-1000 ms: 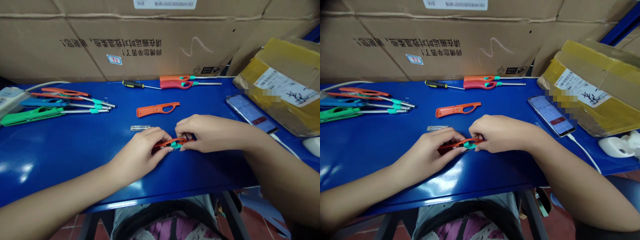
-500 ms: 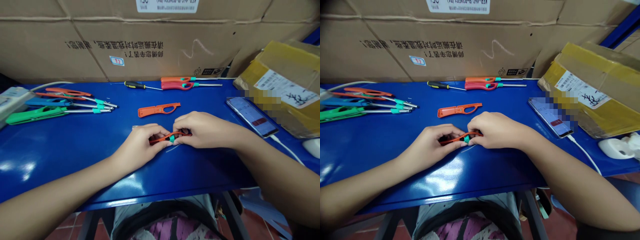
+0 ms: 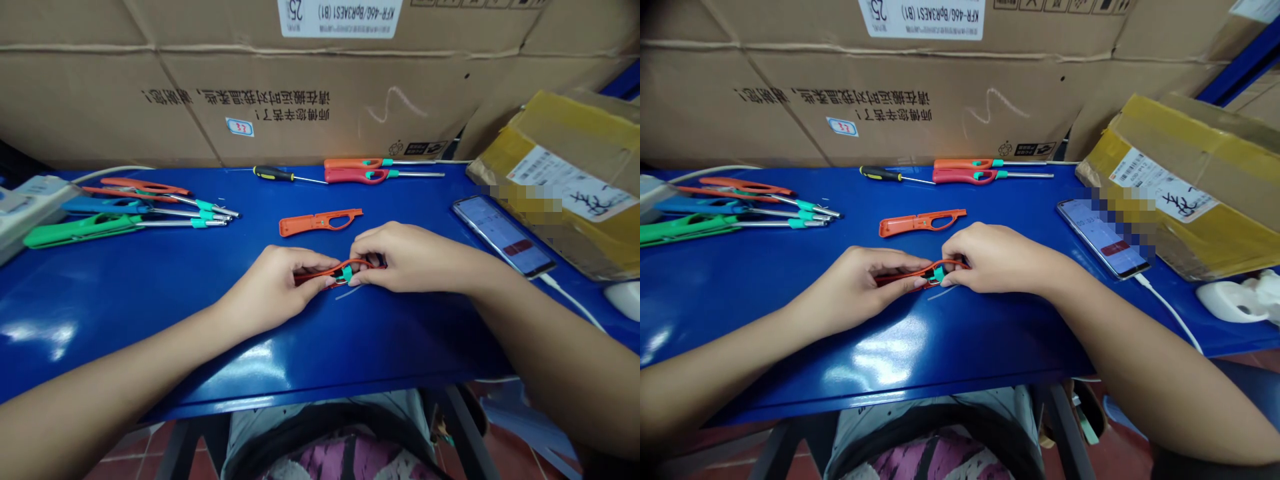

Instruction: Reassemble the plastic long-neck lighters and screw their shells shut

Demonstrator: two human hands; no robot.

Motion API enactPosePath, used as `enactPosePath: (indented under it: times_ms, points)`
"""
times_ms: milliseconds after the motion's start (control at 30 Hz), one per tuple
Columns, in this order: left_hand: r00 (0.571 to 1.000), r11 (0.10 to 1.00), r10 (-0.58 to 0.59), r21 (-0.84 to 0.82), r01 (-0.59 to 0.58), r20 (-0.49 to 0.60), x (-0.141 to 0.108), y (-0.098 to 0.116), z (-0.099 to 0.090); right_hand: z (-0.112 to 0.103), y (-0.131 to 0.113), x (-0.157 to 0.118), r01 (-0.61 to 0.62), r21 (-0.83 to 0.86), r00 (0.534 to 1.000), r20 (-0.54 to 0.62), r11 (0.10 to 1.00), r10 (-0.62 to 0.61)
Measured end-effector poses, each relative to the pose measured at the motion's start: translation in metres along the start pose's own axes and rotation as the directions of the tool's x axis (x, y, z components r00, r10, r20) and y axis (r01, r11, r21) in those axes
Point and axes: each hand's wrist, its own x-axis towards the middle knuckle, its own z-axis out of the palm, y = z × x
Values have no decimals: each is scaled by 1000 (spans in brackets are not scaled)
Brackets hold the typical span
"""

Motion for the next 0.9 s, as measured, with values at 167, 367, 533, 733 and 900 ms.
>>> enactPosePath:
  times_ms: [167, 367, 533, 733, 900]
  points:
    - [999, 998, -44, -54, 44, -8, 0, -1, 2, 0, -2, 0, -10, 15, 1000, -9, 1000, 10]
    - [1000, 999, -3, 41, 3, -21, -1, -2, 2, 5, 4, 4, 59, 134, 998, -33, 989, -55]
    - [999, 1000, -22, 21, 23, -42, -3, -4, 4, 12, 7, 9, 74, 287, 997, -39, 955, -66]
    - [996, 978, 84, 197, -76, -31, -4, 2, 1, 12, 7, 12, 54, 288, 998, -40, 956, -45]
    - [969, 884, 245, 414, -218, -12, -4, 2, -1, 14, 10, 13, 5, 227, 991, -134, 974, 26]
